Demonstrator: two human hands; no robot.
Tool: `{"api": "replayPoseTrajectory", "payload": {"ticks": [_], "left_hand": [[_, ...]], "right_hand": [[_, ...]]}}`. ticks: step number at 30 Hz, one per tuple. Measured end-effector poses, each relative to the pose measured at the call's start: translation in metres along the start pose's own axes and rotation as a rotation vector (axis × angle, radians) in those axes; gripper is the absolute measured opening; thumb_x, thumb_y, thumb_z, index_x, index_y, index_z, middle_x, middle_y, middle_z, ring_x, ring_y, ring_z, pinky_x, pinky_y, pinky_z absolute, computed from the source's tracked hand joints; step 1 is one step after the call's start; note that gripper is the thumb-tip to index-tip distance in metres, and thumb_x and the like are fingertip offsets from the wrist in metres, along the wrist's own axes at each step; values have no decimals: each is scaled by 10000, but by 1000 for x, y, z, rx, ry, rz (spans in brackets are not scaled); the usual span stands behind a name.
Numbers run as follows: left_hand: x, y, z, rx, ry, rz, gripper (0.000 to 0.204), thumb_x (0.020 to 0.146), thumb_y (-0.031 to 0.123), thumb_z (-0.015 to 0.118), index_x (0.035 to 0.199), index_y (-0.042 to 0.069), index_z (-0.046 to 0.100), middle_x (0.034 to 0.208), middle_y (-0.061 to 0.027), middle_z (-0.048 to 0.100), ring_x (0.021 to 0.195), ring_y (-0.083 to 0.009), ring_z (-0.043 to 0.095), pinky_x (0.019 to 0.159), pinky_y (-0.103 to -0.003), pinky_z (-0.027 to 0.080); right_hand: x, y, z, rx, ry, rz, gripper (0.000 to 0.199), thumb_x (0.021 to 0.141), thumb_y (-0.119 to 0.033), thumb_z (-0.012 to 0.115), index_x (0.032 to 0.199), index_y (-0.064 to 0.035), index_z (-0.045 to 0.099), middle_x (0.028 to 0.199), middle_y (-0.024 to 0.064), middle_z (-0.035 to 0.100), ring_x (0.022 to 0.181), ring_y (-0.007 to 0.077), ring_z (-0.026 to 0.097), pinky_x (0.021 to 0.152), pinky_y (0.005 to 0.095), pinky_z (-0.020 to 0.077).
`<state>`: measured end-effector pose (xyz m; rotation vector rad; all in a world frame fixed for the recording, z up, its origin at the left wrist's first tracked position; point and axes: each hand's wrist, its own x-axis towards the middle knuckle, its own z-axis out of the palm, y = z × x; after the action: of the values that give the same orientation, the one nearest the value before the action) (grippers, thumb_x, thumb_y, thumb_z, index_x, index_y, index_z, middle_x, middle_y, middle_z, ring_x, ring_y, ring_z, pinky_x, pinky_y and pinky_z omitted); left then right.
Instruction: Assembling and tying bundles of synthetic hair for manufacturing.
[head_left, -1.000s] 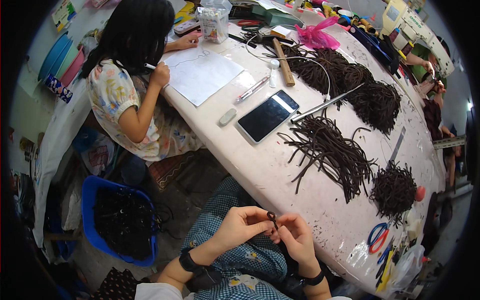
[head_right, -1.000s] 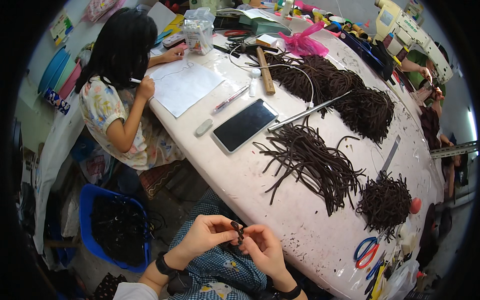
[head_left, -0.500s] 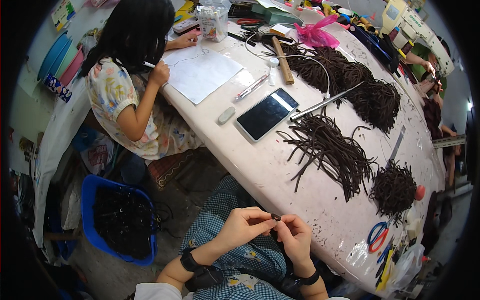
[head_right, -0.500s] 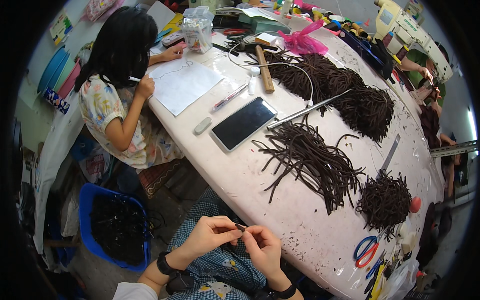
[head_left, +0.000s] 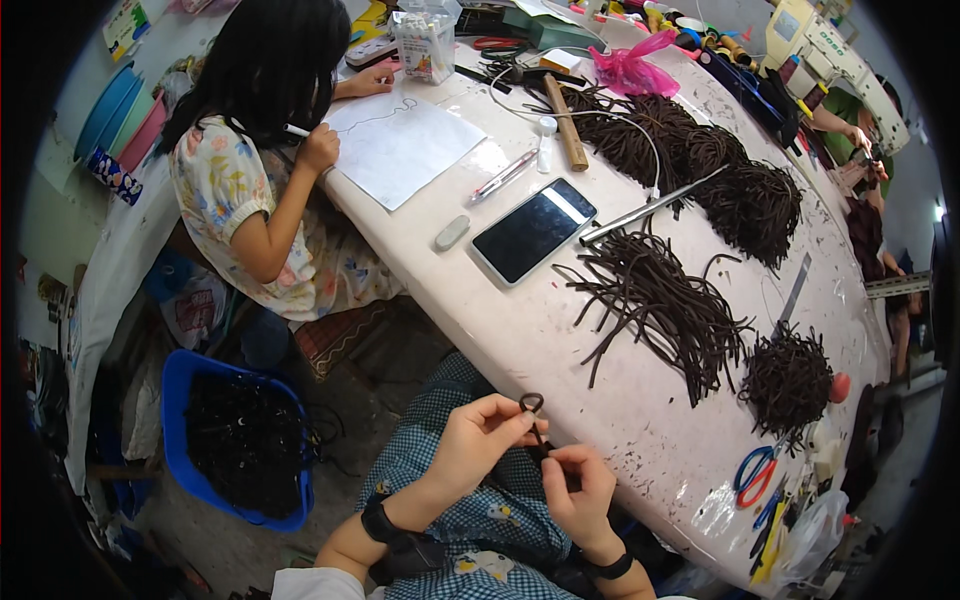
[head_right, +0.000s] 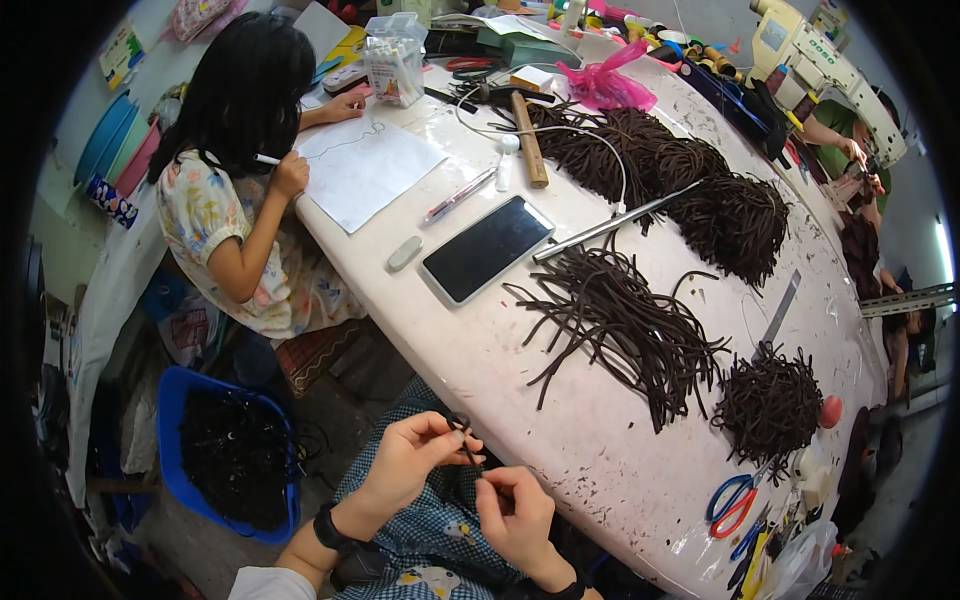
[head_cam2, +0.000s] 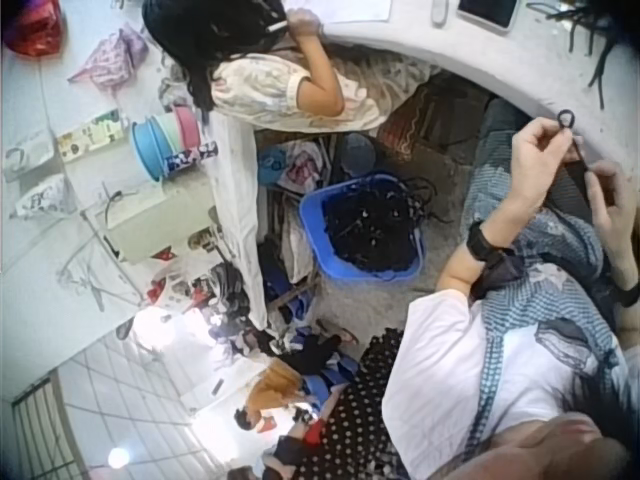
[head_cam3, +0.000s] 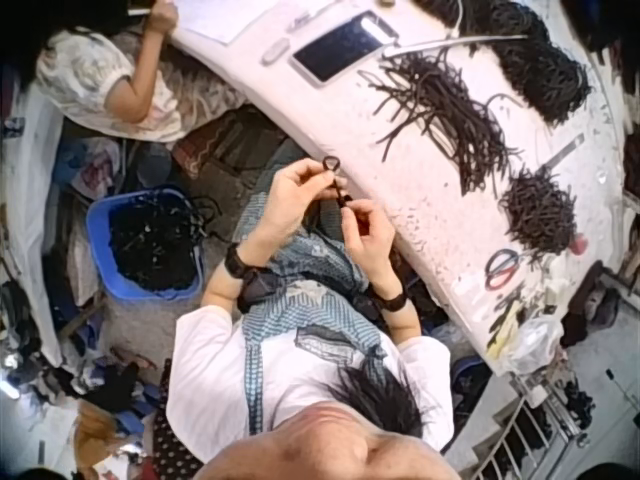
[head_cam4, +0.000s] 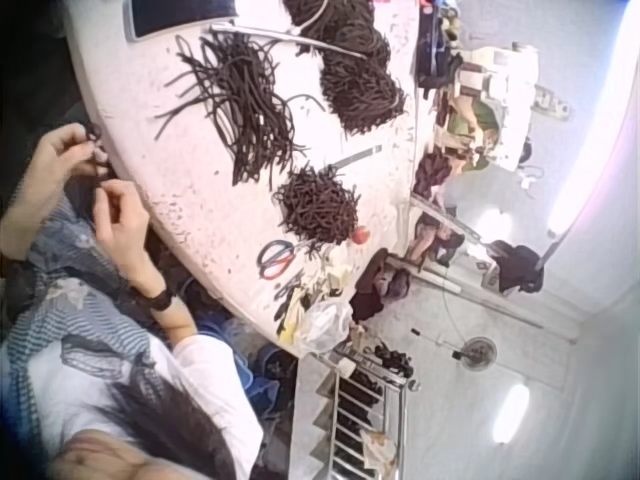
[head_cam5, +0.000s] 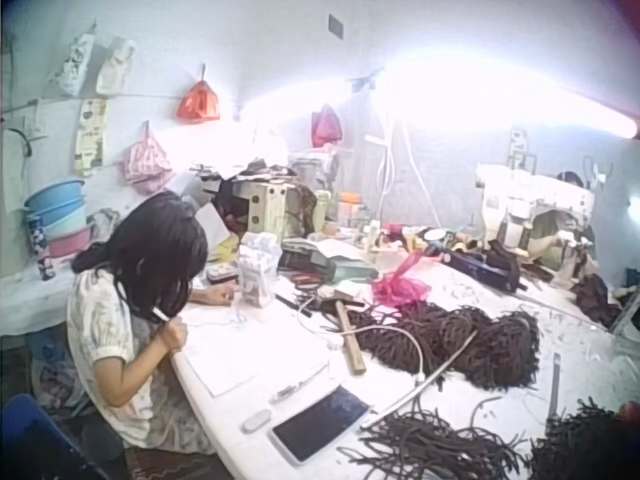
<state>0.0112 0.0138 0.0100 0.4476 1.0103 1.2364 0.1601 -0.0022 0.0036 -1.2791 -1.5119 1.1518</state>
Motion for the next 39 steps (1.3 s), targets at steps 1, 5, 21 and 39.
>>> {"api": "replayPoseTrajectory", "payload": {"ticks": [1, 5, 21, 39], "left_hand": [[1, 2, -1, -50, -13, -25, 59, 830, 30, 491, 841, -20, 519, 829, -151, 596, 743, -223, 615, 678, -317, 520], [0, 11, -2, -109, -65, -41, 46, 827, 24, 492, 837, -16, 512, 800, -130, 588, 711, -208, 612, 664, -313, 520], [1, 12, -6, 744, -356, 43, 164, 749, 43, 606, 895, -30, 624, 739, -87, 635, 632, -95, 598, 554, -198, 479], [4, 16, -17, 526, -419, -210, 159, 757, 34, 599, 899, -32, 626, 708, -69, 624, 612, -81, 567, 567, -195, 464]], "right_hand": [[-3, 0, -2, -13, -63, 9, 114, 755, -28, 598, 838, 19, 535, 641, 28, 560, 514, 37, 497, 458, 160, 387], [-2, -19, -16, -50, -236, 101, 106, 739, -28, 612, 826, 3, 562, 652, 46, 580, 543, 49, 538, 472, 177, 421], [31, -43, -29, -559, -370, -491, 222, 612, 24, 613, 819, -55, 591, 694, 61, 542, 532, 190, 540, 458, 265, 441], [43, -31, -23, -387, -444, -349, 170, 599, 8, 641, 736, -55, 562, 695, 39, 562, 509, 135, 517, 448, 225, 418]]}}
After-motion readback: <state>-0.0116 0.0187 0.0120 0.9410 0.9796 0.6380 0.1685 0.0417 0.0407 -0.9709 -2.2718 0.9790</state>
